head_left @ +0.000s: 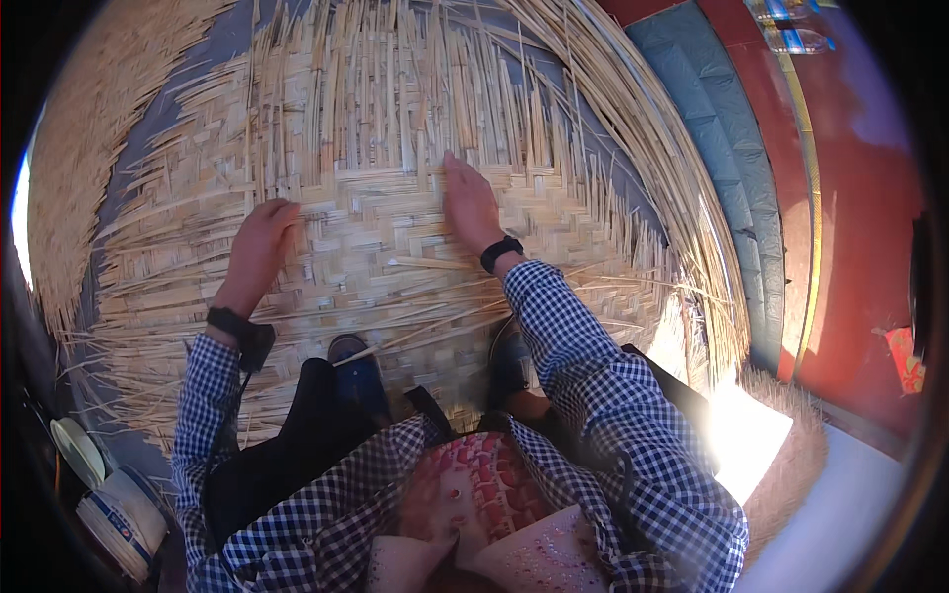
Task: Weaving thin strips of bamboo together to construct a large floor mat.
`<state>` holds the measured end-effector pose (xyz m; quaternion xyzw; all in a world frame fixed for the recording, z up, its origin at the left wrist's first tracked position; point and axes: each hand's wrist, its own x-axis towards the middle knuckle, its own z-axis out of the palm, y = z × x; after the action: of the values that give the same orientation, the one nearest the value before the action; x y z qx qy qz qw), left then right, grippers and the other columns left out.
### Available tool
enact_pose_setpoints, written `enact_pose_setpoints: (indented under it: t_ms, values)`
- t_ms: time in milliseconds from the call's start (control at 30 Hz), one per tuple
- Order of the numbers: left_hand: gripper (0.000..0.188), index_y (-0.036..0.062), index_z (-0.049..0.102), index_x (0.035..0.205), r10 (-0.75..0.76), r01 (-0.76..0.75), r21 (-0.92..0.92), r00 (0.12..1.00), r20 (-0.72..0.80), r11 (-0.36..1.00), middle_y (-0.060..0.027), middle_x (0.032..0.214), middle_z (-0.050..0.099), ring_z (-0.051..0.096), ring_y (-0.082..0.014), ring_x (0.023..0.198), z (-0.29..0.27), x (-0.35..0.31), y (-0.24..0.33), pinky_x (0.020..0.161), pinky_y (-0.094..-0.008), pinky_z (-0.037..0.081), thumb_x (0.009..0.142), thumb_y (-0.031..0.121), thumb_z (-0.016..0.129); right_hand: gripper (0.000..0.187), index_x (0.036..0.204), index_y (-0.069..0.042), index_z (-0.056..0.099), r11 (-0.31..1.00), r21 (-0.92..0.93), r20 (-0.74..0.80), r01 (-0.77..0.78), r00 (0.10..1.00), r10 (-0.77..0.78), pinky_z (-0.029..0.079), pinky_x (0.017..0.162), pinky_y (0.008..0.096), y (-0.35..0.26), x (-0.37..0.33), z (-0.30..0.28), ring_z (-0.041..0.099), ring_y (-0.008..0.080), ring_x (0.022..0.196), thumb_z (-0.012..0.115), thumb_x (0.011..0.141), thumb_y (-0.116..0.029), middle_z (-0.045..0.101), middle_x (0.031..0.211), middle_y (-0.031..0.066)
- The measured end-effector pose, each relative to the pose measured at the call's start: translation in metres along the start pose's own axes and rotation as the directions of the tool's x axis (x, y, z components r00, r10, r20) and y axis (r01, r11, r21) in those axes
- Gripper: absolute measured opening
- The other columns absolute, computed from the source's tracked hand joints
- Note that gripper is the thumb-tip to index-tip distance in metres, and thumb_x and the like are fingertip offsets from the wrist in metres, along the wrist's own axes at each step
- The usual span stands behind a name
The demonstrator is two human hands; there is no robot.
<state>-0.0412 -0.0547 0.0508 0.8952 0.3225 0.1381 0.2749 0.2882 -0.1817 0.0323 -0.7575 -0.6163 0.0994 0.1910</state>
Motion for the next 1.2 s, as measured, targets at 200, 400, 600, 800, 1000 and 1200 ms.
enact_pose_setpoints:
  t_ms: [200,400,600,800,1000,1200]
  values:
    - [0.087,-0.0075,0.035,0.143,-0.093,0.052,0.178,0.969,0.231,0.983,-0.0235,0.155,0.028,0.023,-0.0368,0.146,0.076,0.036,0.025,0.116,-0.0498,0.026,0.082,0.043,0.073,0.042,0.135,-0.003,0.047,0.974,-0.179,0.195,0.136,0.976,-0.101,0.038,0.11,0.0414,0.012,-0.002,0.003,0.05,0.0313,0.129,0.049,0.094,-0.009,0.058,0.134,0.0164]
    - [0.101,-0.008,0.033,0.144,-0.138,0.03,0.278,0.915,0.378,0.96,-0.0277,0.154,0.027,0.027,-0.0391,0.144,0.058,0.053,0.049,0.113,-0.0492,0.03,0.075,0.052,0.075,0.035,0.126,-0.003,0.054,0.949,0.312,0.112,-0.045,0.994,0.011,0.051,0.078,0.0347,0.033,0.062,0.019,0.064,0.023,0.088,0.058,0.092,-0.007,0.068,0.103,0.0114]
    - [0.07,0.0084,0.048,0.141,0.055,-0.066,0.047,0.975,0.215,0.997,-0.0161,0.152,0.037,0.032,-0.0348,0.142,0.067,0.017,0.014,0.113,-0.0479,0.028,0.079,0.026,0.075,0.006,0.097,-0.008,0.062,0.792,0.534,0.456,-0.297,0.89,0.026,0.039,0.057,0.0197,0.061,0.086,0.039,0.043,0.0052,0.062,0.066,0.092,-0.01,0.049,0.076,-0.0058]
    - [0.039,0.0123,0.065,0.121,-0.236,0.225,-0.075,0.88,-0.413,0.971,-0.0137,0.132,0.058,0.051,-0.0345,0.125,0.0,-0.006,-0.081,0.104,-0.0446,0.042,0.082,0.007,0.068,0.013,0.091,-0.008,0.063,0.666,0.501,0.638,-0.553,0.756,0.147,0.04,0.057,0.0194,0.017,0.098,0.0,0.048,0.005,0.064,0.074,0.087,-0.013,0.051,0.072,-0.0061]
    - [0.029,0.0068,0.067,0.113,-0.275,0.231,-0.208,0.938,-0.213,0.95,-0.0137,0.116,0.066,0.062,-0.0303,0.11,-0.028,0.012,-0.12,0.096,-0.037,0.048,0.085,0.002,0.064,0.011,0.093,-0.006,0.067,0.735,0.463,0.435,-0.494,0.85,0.298,0.045,0.059,0.0262,0.021,0.092,0.012,0.053,0.0091,0.064,0.073,0.087,-0.013,0.057,0.073,-0.0043]
    - [0.022,0.0051,0.067,0.109,-0.185,0.176,-0.057,0.951,-0.247,0.983,-0.0135,0.112,0.067,0.063,-0.0316,0.107,-0.032,0.019,-0.127,0.092,-0.037,0.049,0.088,0.004,0.062,0.03,0.103,-0.005,0.069,0.958,0.103,0.433,-0.268,0.879,0.2,0.05,0.07,0.0318,0.018,0.106,0.0,0.064,0.0229,0.073,0.07,0.088,-0.03,0.068,0.082,0.0125]
